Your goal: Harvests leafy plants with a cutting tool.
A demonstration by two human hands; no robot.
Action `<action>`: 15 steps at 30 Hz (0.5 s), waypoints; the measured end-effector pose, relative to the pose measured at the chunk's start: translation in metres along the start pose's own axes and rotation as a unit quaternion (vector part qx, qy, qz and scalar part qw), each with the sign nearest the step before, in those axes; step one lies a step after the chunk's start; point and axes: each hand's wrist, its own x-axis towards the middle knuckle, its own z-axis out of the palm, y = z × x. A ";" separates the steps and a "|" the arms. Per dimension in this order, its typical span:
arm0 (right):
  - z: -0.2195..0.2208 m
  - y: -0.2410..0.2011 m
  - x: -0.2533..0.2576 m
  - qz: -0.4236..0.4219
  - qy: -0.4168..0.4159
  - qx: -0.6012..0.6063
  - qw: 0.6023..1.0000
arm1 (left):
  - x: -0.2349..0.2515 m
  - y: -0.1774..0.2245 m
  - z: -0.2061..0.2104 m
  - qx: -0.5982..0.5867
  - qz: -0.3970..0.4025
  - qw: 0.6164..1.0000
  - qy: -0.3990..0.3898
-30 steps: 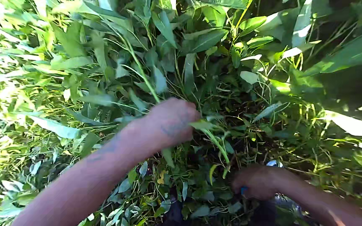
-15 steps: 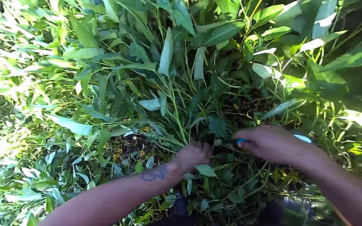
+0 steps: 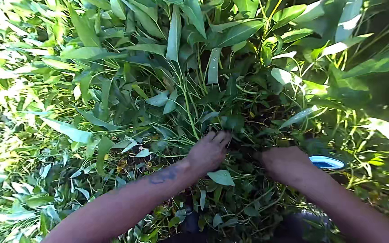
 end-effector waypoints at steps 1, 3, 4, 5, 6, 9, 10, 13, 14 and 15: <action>0.002 0.002 0.000 0.003 0.007 0.006 1.000 | 0.009 0.001 0.003 0.025 0.000 1.000 -0.009; 0.002 0.005 0.005 0.009 0.041 0.023 0.999 | 0.020 0.003 0.007 0.033 0.000 0.997 -0.064; 0.002 0.004 0.008 0.014 0.069 0.031 0.997 | 0.021 0.005 0.010 0.022 0.004 0.997 -0.069; 0.002 0.002 0.012 0.017 0.097 0.043 0.994 | 0.018 0.007 0.013 -0.001 0.009 0.998 -0.068; 0.002 -0.002 0.016 0.018 0.119 0.052 0.991 | 0.012 0.009 0.017 -0.021 0.018 0.998 -0.052; 0.002 -0.020 0.031 -0.011 0.153 0.062 0.986 | -0.005 0.014 0.029 -0.048 0.054 0.997 0.028; 0.002 -0.027 0.035 -0.025 0.138 0.067 0.988 | -0.009 0.015 0.028 -0.062 0.060 0.996 0.026; -0.004 -0.036 0.035 -0.051 0.040 0.050 0.997 | -0.012 0.011 0.031 -0.085 0.077 0.993 0.031; -0.009 -0.035 0.028 -0.047 -0.001 0.039 0.998 | -0.014 0.007 0.030 -0.097 0.079 0.992 0.026; -0.011 -0.030 0.021 -0.041 -0.021 0.030 0.998 | -0.018 0.003 0.025 -0.117 0.078 0.990 0.004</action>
